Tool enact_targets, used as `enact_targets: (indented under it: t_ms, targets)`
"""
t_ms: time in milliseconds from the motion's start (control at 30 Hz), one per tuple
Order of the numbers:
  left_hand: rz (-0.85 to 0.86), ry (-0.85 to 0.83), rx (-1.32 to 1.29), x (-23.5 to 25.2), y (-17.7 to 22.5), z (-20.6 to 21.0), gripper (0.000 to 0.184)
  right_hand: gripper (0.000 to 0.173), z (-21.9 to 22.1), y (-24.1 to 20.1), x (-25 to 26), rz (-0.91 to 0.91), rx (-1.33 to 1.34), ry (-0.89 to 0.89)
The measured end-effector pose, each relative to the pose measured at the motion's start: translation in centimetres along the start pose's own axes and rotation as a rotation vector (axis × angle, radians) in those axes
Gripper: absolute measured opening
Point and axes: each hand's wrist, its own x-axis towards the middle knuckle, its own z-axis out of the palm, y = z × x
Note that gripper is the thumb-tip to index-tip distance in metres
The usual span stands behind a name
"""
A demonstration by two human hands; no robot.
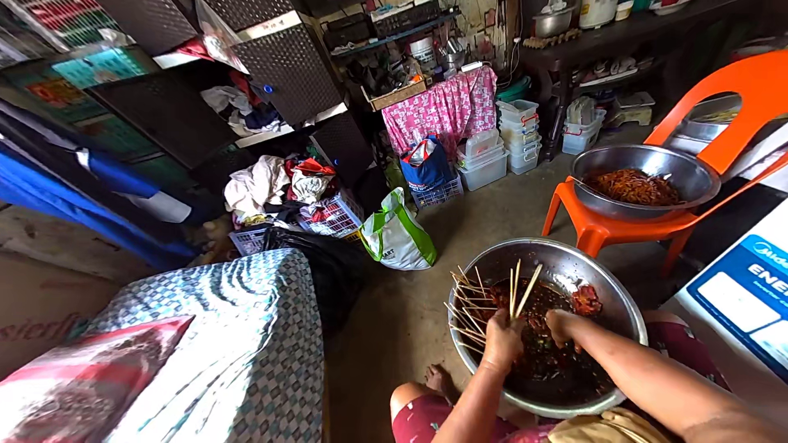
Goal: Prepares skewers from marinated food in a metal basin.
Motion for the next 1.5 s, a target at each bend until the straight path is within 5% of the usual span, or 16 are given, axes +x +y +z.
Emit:
enact_targets:
  t_ms: [200, 333, 467, 833, 1000, 1200, 1333, 1500]
  targets:
    - [-0.064, 0.030, -0.106, 0.7, -2.7, 0.5, 0.023, 0.047, 0.2, 0.6, 1.1, -0.115, 0.082, 0.194]
    - [-0.056, 0.110, -0.073, 1.2, -3.0, 0.1, 0.022, 0.035, 0.8, 0.4, 1.3, -0.240, -0.022, 0.121]
    - [0.005, 0.117, 0.055, 1.3, -3.2, 0.0, 0.020, 0.032, -0.3, 0.4, 1.3, -0.148, 0.012, 0.164]
    - [0.057, 0.116, 0.074, 0.6, -3.3, 0.3, 0.020, 0.032, -1.0, 1.4, 1.4, -0.145, 1.300, 0.178]
    - [0.095, 0.119, 0.130, 0.1, -2.9, 0.4, 0.027, 0.041, -2.0, 1.3, -0.5, -0.200, 1.368, 0.257]
    - [0.144, 0.161, 0.181, 0.1, -2.5, 0.4, 0.029, 0.031, -2.3, 1.9, 1.2, -0.195, 1.593, 0.335]
    - [0.178, 0.208, 0.240, 0.2, -2.7, 0.4, 0.026, 0.034, -2.4, 1.8, 1.0, -0.165, 1.460, 0.415]
    - [0.173, 0.245, 0.279, 0.4, -2.9, 0.4, 0.019, 0.028, -1.6, 3.0, 3.4, -0.169, 0.735, 0.507]
